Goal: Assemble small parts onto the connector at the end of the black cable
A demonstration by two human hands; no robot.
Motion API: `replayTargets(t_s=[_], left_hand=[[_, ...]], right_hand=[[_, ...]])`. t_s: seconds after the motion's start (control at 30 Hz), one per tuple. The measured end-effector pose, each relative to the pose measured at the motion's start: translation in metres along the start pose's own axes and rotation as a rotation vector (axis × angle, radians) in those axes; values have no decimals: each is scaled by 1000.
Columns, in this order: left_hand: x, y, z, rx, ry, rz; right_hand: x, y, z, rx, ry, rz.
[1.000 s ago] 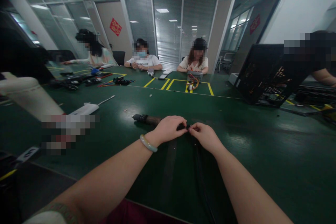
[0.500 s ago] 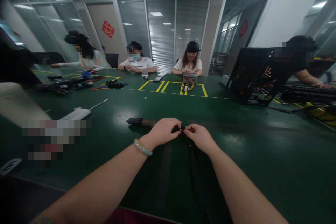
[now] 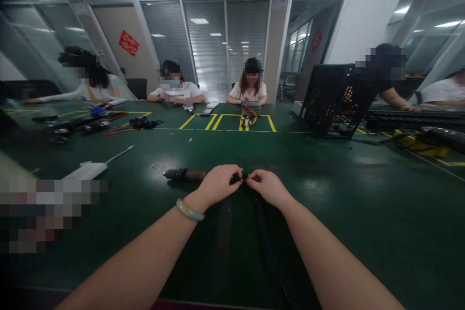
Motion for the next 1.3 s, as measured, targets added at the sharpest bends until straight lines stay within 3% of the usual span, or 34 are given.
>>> replayTargets(t_s=[0.3,0.53,1.0,1.3], left_hand=[[-4,-3,0,3,6,-22],[-5,-3,1,23,-27,-51],[-8,-3,-2,31,-9,-53],[-5,-3,-1,23,27,-46]], right_hand=[[-5,-1,5,-1,-74,35],[1,3,-3,65,29,67],[-1,4,-4,40,-86,2],[-2,3,-1,28,-71,31]])
Point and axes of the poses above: each hand's wrist, its own y-axis away from the middle knuckle, its own x-axis out of the back of the hand, z = x × y, the point moved 2 cm from there along -y, towards the middle knuckle, and after that the axes turned 7 degrees about z, right-handed, at the moved point
